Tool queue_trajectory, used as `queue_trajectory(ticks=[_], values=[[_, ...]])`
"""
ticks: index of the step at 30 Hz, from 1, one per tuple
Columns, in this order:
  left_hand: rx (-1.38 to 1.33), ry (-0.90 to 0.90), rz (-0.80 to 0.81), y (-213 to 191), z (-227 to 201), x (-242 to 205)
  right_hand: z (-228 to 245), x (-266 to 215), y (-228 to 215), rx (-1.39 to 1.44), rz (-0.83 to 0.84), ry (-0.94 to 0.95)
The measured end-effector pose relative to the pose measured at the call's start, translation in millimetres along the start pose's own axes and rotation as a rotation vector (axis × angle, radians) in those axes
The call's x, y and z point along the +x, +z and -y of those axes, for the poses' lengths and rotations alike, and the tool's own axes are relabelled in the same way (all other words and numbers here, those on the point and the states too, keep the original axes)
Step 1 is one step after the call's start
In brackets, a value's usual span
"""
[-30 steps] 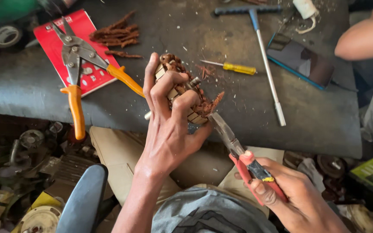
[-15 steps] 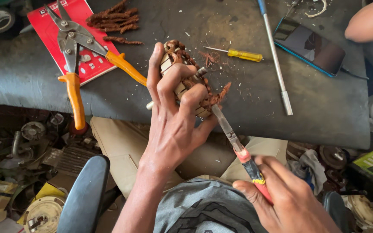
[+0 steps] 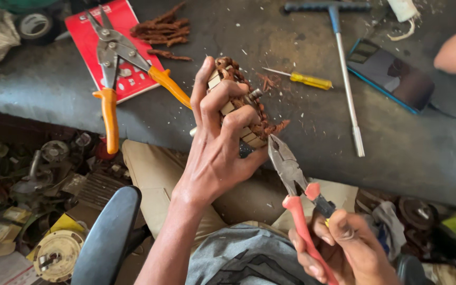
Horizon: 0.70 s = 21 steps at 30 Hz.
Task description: The person uses a screwdriver and pliers to remove copper wire coils from a motor armature. They scrape the wire from the slots and then pull the remaining strands out by hand. The person works on a cluttered workbench in a workshop environment.
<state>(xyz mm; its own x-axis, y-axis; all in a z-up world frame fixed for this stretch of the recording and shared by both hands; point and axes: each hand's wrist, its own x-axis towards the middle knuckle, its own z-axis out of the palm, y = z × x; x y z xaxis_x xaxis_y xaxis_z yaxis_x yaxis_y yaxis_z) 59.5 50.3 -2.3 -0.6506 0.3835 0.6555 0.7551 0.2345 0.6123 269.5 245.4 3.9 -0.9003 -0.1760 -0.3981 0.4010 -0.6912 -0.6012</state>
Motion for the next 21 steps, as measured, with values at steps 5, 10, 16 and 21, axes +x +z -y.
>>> queue_trajectory(ticks=[5,10,16,21], values=[[-0.001,0.003,-0.014,-0.8,-1.4,4.3,-21.1,12.8,-5.5,0.349,0.103,-0.022],[0.017,0.019,-0.033,1.7,-1.5,4.7,-27.4,5.9,6.0,0.075,-0.107,-0.156],[0.011,0.011,-0.026,2.9,-2.7,3.7,0.5,4.3,-16.0,-0.98,-0.103,-0.183],[0.013,-0.026,-0.01,0.2,-8.1,2.8,5.0,-4.6,-11.0,-1.24,-0.293,-0.076]])
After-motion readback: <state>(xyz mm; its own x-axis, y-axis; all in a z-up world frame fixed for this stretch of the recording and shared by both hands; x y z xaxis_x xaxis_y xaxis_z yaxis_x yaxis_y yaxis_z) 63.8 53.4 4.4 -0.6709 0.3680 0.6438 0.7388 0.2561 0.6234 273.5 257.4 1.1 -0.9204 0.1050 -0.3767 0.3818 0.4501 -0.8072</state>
